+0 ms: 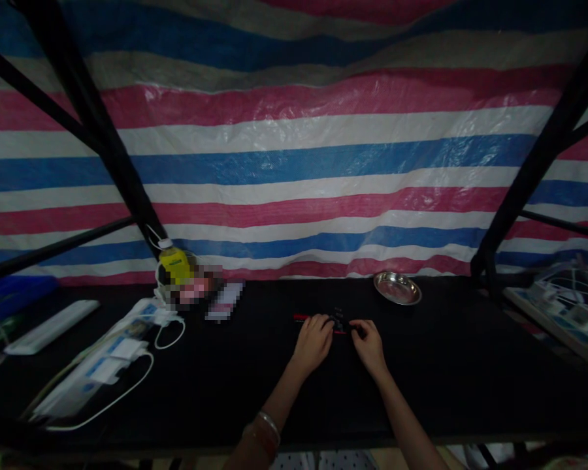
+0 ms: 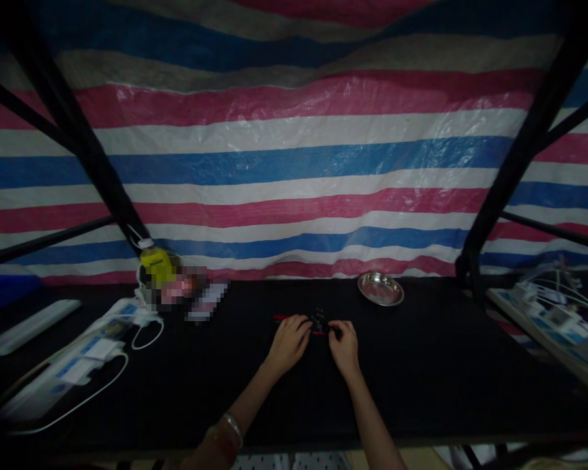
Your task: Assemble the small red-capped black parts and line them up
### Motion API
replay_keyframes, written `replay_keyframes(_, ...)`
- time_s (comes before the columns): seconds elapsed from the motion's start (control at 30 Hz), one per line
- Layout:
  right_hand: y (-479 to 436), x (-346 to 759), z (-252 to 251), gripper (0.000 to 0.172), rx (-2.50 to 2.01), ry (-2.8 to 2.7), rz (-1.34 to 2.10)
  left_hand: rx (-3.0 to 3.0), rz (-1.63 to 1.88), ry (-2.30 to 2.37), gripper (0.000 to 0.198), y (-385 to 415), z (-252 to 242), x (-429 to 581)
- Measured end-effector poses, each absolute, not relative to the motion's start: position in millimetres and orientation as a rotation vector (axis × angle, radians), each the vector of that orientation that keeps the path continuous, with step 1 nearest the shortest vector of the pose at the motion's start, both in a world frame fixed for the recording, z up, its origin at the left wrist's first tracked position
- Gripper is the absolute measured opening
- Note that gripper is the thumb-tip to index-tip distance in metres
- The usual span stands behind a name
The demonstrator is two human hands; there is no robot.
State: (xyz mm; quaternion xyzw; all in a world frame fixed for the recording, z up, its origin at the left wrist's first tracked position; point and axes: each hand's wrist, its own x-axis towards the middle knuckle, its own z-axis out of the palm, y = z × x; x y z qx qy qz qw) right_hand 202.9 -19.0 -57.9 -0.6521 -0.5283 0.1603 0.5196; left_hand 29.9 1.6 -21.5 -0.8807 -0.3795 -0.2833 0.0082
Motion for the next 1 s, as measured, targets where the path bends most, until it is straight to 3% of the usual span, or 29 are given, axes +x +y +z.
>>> replay_keyframes(0.2, -24, 204, -61, 0.027, -1.573, -1.289, 0.378, -2.759, -0.737, -1.372, 0.043, 7, -27, 48)
replay_keyframes(0.7, -21, 206, -78, 0.030, -1.649, -1.201, 0.167, -2.782, -0.702, -1.300, 0.029, 11, -35, 46)
replay_keyframes(1.0, -28, 197, -70, 0.034, -1.773, -1.443, 0.018, -2.752, -0.746, -1.332, 0.043, 8, -37, 42)
